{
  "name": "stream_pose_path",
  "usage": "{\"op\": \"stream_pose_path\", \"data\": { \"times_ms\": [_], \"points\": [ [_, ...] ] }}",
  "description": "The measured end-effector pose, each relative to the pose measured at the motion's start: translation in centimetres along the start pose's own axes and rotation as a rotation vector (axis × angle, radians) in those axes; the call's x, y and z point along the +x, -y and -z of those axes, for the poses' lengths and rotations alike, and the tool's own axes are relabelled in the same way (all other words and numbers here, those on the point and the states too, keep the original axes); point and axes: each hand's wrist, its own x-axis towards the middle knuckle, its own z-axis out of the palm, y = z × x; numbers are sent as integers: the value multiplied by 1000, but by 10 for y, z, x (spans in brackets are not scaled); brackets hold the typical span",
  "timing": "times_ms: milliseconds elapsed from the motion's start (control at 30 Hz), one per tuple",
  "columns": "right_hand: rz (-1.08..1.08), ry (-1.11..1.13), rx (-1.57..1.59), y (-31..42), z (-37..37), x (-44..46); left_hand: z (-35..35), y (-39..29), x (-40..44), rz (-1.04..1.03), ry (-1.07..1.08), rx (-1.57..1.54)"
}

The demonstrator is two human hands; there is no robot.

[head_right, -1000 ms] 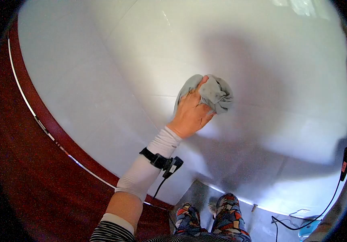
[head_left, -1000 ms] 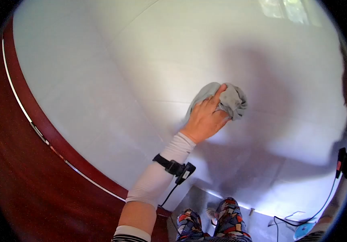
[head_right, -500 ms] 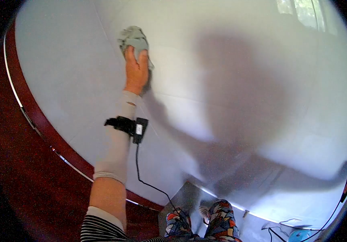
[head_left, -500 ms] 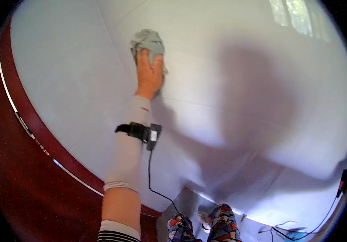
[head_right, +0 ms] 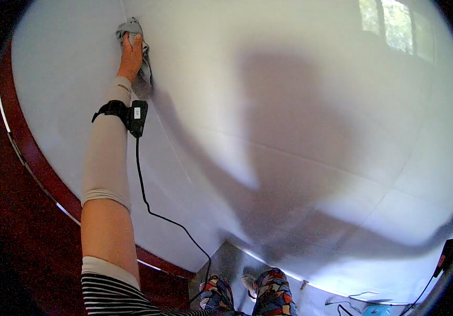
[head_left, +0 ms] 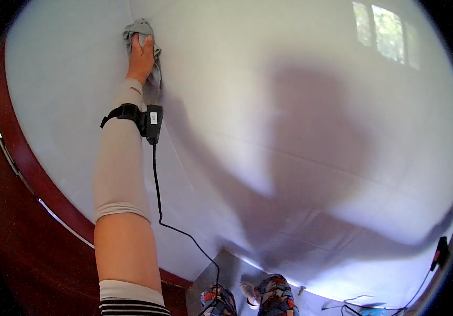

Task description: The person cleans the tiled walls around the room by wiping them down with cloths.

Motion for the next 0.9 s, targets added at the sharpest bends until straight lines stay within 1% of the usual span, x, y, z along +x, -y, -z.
{"op": "stream_pose_path", "data": {
  "times_ms": [67, 167, 233, 300, 367, 400, 433, 467, 533, 567, 633, 667, 733, 800, 867, 900],
  "points": [
    [-11, 2, 8, 0, -1, -4, -3, -1, -10, -19, 21, 0],
    [-29, -11, 22, -1, -9, -5, -6, 7, -44, 30, 57, 0],
    [-36, -4, 35, -3, -16, 8, -7, 41, -66, 52, -27, 67],
    [-53, 0, 44, -1, -12, 4, -15, 32, -113, 173, 0, -20],
    [-73, 9, 58, 0, -12, -1, -31, 53, -158, 285, -40, -47],
    [-87, 17, 69, -3, -14, -4, -37, 52, -181, 351, -46, -94],
    [-85, 30, 79, -9, -17, 15, -33, 52, -189, 437, -62, -153],
    [-96, 42, 84, -13, -16, 17, -31, 41, -197, 439, -63, -157],
    [-118, 75, 106, -32, -30, 35, -30, 22, -185, 552, 4, -171],
    [-139, 82, 112, -36, -29, 30, -38, 12, -183, 542, 9, -170],
    [-182, 105, 132, -47, -35, 26, -45, -4, -179, 396, -10, -115],
    [-191, 117, 130, -43, -27, 26, -45, -9, -190, 395, -20, -132],
    [-226, 137, 138, -40, -14, 24, -33, -58, -197, 381, 54, -138],
    [-290, 154, 153, -44, -11, 6, -37, -100, -214, 244, 205, -41],
    [-343, 188, 168, -50, -9, -5, -51, -146, -238, -22, 211, 133],
    [-362, 197, 171, -52, -10, -10, -57, -170, -247, -193, 275, 132]
  ]
}}
